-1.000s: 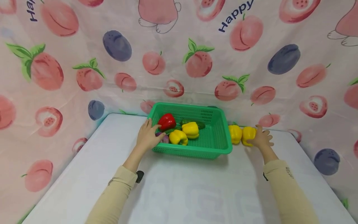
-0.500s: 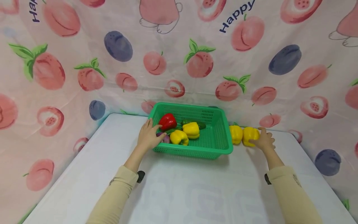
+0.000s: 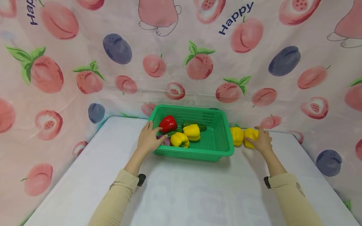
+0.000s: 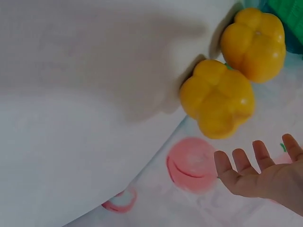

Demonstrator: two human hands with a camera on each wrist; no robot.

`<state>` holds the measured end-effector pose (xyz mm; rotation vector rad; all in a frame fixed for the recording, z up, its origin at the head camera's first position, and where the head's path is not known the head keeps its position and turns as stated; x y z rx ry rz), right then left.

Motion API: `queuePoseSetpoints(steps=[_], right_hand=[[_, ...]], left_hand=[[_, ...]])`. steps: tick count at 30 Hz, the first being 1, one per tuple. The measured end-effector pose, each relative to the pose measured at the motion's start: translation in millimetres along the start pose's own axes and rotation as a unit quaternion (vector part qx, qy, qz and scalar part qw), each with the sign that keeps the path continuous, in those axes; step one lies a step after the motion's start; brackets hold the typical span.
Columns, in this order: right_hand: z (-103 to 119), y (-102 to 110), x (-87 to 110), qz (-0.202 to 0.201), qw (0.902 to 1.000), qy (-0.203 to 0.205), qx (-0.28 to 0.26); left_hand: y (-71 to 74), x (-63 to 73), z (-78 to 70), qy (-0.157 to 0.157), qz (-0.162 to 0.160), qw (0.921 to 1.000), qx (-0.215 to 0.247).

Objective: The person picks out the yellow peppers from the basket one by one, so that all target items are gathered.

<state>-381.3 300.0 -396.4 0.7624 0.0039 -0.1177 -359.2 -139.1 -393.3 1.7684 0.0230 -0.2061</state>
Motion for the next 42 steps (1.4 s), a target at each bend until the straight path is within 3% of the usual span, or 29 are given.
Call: queuePoseSetpoints(steps=[4, 9, 29, 42], right_hand=[[12.8, 2.8, 5.3, -0.016, 0.9989, 0.043, -0.002], [31.7, 1.3, 10.2, -0.019, 0.9947, 0.091, -0.045], [73.5, -2.0, 17.0, -0.043, 0.9863, 0.123, -0.101], [98.1, -15.9, 17.8, -0.007, 0.9822, 0.131, -0.134]], left_hand=[[0.0, 0.8, 0.4, 0.0, 0.002, 1.0, 0.006], [0.5, 1.4, 4.0, 0.007, 0.006, 0.9999, 0.005], [0.9, 2.3, 7.0, 0.011, 0.015, 0.9998, 0.006], [-0.2, 1.6, 1.1, 0.005, 0.01, 0.9999, 0.011]])
Point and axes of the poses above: each hand's wrist, its own x-axis away from the middle knuckle, its own y-axis out of the back of the hand, z = x × y, the point moved 8 cm from there along -x, towards the middle knuckle, and after that the axes turned 11 degrees about -x, right-handed, at the moved point
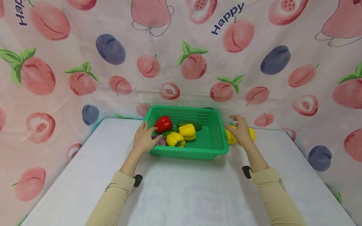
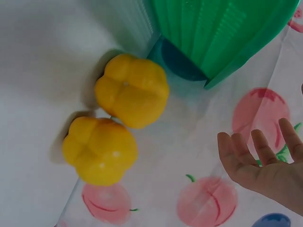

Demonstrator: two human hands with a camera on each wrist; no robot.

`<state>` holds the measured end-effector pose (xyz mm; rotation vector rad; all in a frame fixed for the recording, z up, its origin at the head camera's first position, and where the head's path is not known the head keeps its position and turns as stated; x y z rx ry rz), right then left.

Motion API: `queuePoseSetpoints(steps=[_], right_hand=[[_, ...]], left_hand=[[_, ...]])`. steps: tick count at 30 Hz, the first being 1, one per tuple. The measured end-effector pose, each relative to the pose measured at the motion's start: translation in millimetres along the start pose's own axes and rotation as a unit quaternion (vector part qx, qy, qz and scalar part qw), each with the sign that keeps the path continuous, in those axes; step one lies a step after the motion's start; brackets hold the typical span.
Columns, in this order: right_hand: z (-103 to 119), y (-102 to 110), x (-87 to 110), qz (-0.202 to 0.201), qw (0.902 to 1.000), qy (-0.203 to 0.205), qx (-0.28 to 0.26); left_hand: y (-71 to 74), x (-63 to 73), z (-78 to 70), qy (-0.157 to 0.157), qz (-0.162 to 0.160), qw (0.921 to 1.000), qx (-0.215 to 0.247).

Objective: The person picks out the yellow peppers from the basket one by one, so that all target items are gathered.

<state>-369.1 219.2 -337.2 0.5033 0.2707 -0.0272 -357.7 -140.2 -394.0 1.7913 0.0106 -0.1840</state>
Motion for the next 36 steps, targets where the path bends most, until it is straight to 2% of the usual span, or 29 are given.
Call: queuePoseSetpoints(steps=[10, 18, 23, 31, 36], right_hand=[[11.4, -23.5, -0.9, 0.04, 0.9992, -0.006, 0.004], [29.1, -46.6, -1.9, 0.086, 0.9962, -0.014, 0.002], [45.4, -55.3, -8.3, 0.092, 0.9957, -0.005, 0.001], [56.6, -73.1, -20.4, 0.135, 0.9909, -0.002, 0.003], [62.4, -78.3, -27.5, 0.142, 0.9893, -0.007, 0.034]], left_hand=[[-0.8, -0.5, 0.6, 0.0, -0.002, 0.9999, -0.011], [0.4, -0.5, 0.4, 0.004, 0.003, 1.0, -0.006], [0.2, -1.1, -0.1, 0.004, 0.001, 1.0, -0.006], [-2.1, -0.4, 1.6, 0.005, -0.001, 1.0, -0.004], [-0.8, -0.4, 0.4, 0.003, -0.006, 1.0, -0.002]])
Point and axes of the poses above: each hand's wrist, its own x-axis away from the middle knuckle, its own y-axis out of the back of the hand, z = x × y, the point moved 8 cm from there along -x, towards the middle knuckle, and after that the axes turned 11 degrees about -x, right-handed, at the moved point
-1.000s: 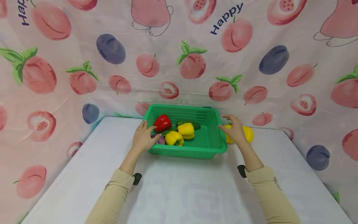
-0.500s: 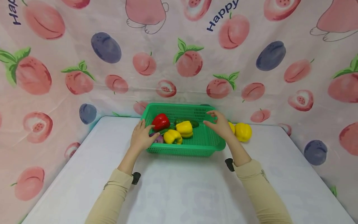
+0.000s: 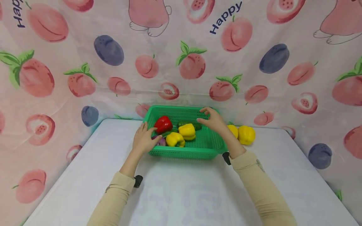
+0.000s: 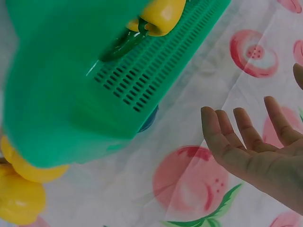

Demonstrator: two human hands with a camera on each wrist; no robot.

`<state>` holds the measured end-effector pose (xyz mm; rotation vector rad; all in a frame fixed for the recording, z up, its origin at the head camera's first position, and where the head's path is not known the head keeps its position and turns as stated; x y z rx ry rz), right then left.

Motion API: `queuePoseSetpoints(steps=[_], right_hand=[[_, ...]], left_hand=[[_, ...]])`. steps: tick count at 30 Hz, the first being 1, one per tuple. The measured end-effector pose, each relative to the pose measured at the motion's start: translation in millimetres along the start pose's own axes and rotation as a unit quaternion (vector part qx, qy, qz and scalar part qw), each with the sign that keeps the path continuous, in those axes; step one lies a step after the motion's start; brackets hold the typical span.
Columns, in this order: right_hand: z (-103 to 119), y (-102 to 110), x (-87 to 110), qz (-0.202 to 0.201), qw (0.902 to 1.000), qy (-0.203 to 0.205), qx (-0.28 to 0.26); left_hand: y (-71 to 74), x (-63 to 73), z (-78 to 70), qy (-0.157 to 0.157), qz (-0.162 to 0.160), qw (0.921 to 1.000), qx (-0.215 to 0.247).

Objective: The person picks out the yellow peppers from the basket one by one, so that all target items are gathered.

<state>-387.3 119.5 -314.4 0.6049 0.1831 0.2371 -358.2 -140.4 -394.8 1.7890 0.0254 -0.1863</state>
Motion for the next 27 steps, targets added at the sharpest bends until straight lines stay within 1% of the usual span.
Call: queuePoseSetpoints(steps=[2, 6, 9, 13, 17, 20, 23, 26, 27], right_hand=[[3.3, -2.6, -3.3, 0.009, 0.9998, 0.003, 0.017], [5.5, -9.9, -8.6, 0.032, 0.9989, -0.002, 0.034], [3.2, -14.2, -11.4, 0.046, 0.998, -0.017, 0.039], [-0.4, -17.3, -18.1, 0.055, 0.9968, -0.024, 0.052], [-2.0, -20.3, -26.3, 0.063, 0.9953, -0.022, 0.07], [-1.7, -24.4, -30.9, 0.077, 0.9933, -0.018, 0.084], [-1.3, -30.5, -35.5, 0.097, 0.9918, -0.021, 0.081], [-5.5, -38.6, -44.5, 0.117, 0.99, -0.027, 0.074], [-15.6, -41.9, -54.6, 0.118, 0.9907, -0.01, 0.068]], left_hand=[[0.3, -0.1, 0.1, 0.0, -0.001, 1.0, -0.002], [0.8, -0.9, 0.2, -0.001, -0.006, 0.9999, -0.008], [0.4, -1.7, -0.1, -0.002, -0.007, 0.9999, -0.007], [-0.3, -2.0, -0.6, 0.0, -0.005, 1.0, 0.001], [-0.5, -1.6, -0.9, 0.002, -0.002, 1.0, -0.003], [-0.3, -0.8, -1.5, 0.0, 0.001, 1.0, -0.004], [0.8, 0.2, -1.3, 0.0, -0.001, 1.0, -0.001], [1.7, 0.8, -1.1, 0.001, -0.003, 1.0, -0.003], [1.7, 0.8, -0.9, 0.001, -0.003, 1.0, -0.003]])
Point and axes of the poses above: each hand's wrist, its own x-axis away from the middle knuckle, its own y-axis out of the back of the hand, z = x × y, the point moved 8 cm from there along -x, towards the middle knuckle, and after that the axes turned 11 degrees about -x, right-handed, at the moved point
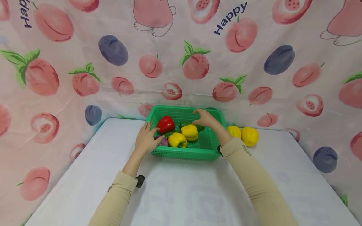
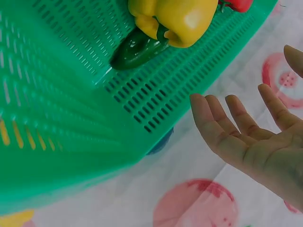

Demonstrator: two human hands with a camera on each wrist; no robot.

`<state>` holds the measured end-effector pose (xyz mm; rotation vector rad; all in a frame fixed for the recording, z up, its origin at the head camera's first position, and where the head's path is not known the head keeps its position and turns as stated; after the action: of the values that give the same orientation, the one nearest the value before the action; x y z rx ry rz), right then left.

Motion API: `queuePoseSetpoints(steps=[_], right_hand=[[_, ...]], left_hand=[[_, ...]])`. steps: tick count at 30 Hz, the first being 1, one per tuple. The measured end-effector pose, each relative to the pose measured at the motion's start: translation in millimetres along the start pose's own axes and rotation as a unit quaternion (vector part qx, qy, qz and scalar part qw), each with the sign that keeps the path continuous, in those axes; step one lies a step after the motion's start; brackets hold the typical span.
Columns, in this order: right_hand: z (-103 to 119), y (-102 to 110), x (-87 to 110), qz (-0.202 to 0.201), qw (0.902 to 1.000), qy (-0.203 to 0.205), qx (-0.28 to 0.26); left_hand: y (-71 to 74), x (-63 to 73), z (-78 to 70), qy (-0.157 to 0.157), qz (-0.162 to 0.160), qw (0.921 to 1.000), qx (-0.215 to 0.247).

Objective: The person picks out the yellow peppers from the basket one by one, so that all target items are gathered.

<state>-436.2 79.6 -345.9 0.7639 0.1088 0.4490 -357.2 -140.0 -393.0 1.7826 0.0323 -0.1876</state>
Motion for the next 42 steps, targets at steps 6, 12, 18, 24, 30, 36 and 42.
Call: queuePoseSetpoints(steps=[6, 12, 18, 24, 30, 36, 42], right_hand=[[-24.9, -9.1, -35.7, 0.001, 0.9999, -0.002, 0.014], [-19.5, -18.1, -41.3, 0.015, 0.9997, -0.009, 0.015], [15.5, -14.7, -19.1, 0.021, 0.9995, -0.017, 0.014], [4.7, -14.4, -34.6, 0.027, 0.9982, -0.047, 0.025], [-63.1, -27.1, -81.7, 0.061, 0.9953, -0.04, 0.064], [-53.8, -32.5, -58.6, 0.088, 0.9857, -0.136, 0.047], [-32.7, -34.7, -37.5, 0.106, 0.978, -0.17, 0.059]], left_hand=[[2.2, -1.5, 0.9, -0.004, -0.006, 1.0, 0.002], [1.8, -0.4, 1.9, -0.005, -0.007, 1.0, -0.001], [2.3, 0.4, 2.4, 0.001, -0.007, 1.0, 0.003], [2.0, -1.1, 1.6, -0.001, -0.008, 1.0, 0.004], [-0.7, -1.0, -3.7, -0.011, -0.006, 0.9999, 0.001], [-2.8, -0.6, -3.3, -0.005, 0.001, 1.0, -0.006], [-0.3, -1.0, -0.9, -0.004, -0.001, 0.9999, -0.01]])
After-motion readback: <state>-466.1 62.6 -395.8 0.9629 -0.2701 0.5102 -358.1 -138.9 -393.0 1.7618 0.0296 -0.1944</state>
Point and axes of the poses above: each hand's wrist, its own x-axis away from the middle knuckle, its own y-axis out of the back of the hand, z = x × y, the point moved 8 cm from there along -x, towards the middle knuckle, and after that the axes turned 11 degrees about -x, right-handed, at the moved point
